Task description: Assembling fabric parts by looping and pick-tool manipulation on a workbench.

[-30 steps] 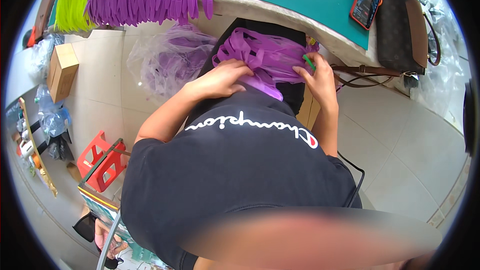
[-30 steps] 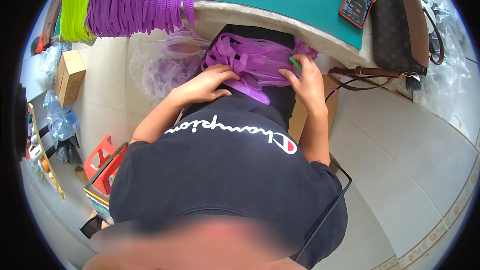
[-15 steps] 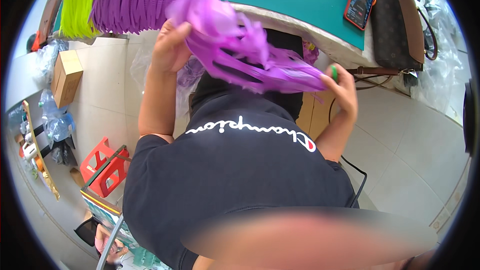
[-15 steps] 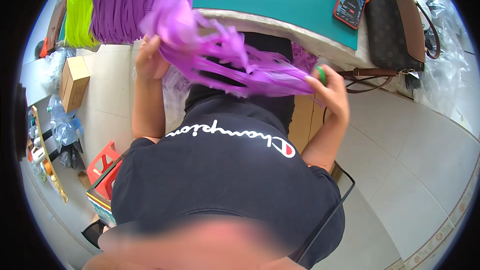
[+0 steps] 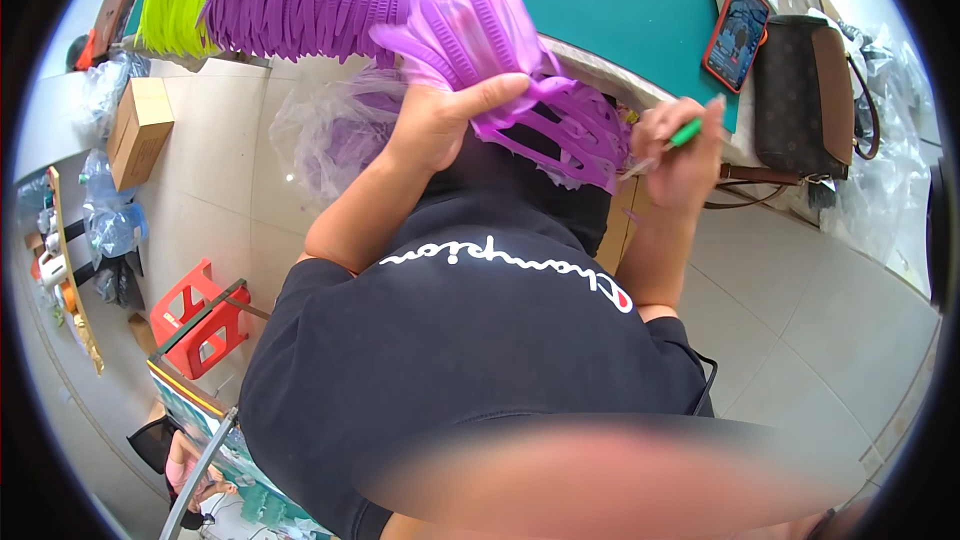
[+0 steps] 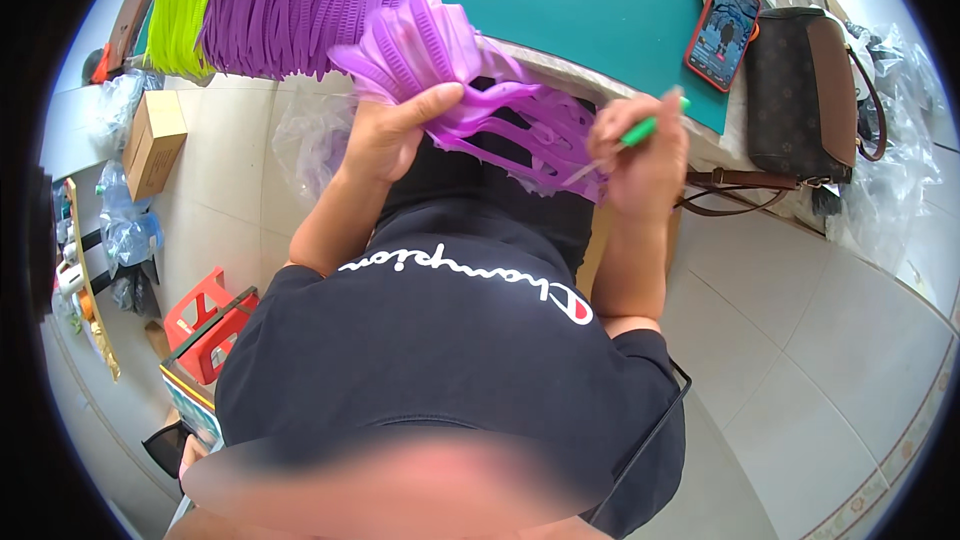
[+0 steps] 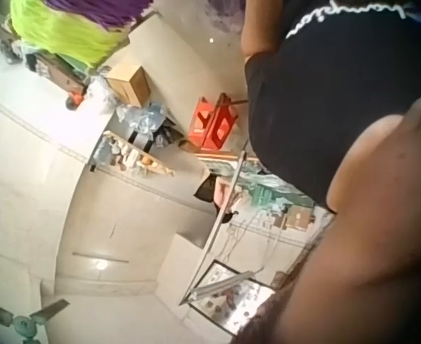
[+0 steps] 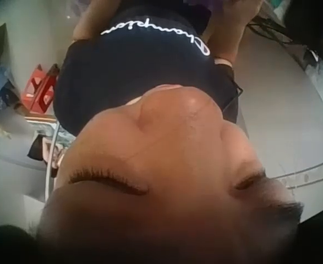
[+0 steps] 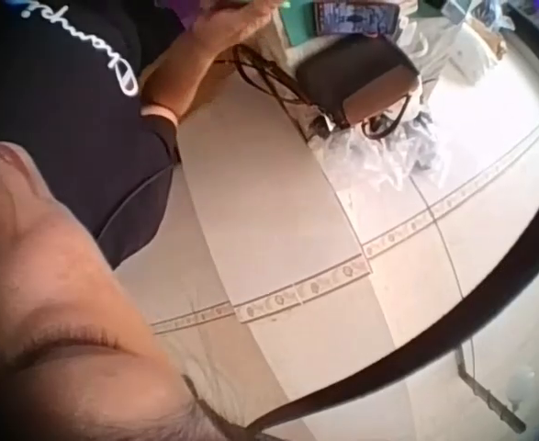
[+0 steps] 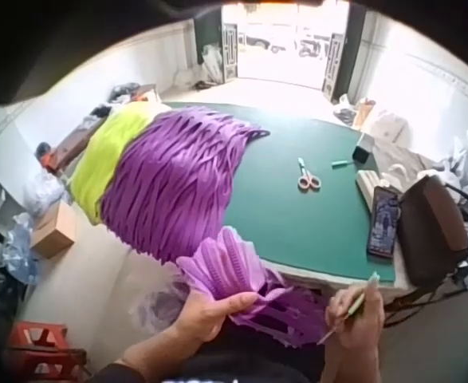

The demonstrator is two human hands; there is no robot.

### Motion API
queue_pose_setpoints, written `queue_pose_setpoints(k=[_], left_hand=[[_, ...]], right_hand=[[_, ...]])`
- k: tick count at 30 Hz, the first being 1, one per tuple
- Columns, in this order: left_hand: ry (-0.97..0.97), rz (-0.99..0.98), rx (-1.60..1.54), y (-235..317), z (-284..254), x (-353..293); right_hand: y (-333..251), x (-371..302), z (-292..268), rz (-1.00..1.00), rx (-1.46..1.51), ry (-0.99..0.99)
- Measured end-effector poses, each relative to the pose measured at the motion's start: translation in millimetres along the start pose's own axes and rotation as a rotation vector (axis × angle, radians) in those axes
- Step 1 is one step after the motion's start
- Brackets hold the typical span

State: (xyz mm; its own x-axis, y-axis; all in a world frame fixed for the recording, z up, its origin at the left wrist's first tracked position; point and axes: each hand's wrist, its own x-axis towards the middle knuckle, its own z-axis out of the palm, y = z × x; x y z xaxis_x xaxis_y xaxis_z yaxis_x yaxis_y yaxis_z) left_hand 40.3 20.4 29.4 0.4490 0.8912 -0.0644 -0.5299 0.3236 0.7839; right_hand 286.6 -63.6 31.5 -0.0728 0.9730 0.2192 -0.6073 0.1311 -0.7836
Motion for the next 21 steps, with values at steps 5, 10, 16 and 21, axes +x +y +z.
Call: queue_pose_setpoints(k=[5, 10, 16, 21], left_hand=[[0.084, 0.043, 0.019, -5.0, 7.2, -3.0], [0.103, 0.070, 0.048, -3.3, 8.1, -5.9], [0.097, 0.041, 0.017, -4.4, 5.4, -5.9], [0.121, 0.076, 0.035, -5.2, 6.7, -3.5]], right_hand=[[42.7, 29.5, 53.8, -0.097, -0.205, 0.257], [54.2, 38.3, 59.3, -0.215, -0.579, 0.316], [57.7, 37.5, 59.4, -0.213, -0.643, 0.297], [59.3, 35.6, 58.6, -0.237, -0.620, 0.337]])
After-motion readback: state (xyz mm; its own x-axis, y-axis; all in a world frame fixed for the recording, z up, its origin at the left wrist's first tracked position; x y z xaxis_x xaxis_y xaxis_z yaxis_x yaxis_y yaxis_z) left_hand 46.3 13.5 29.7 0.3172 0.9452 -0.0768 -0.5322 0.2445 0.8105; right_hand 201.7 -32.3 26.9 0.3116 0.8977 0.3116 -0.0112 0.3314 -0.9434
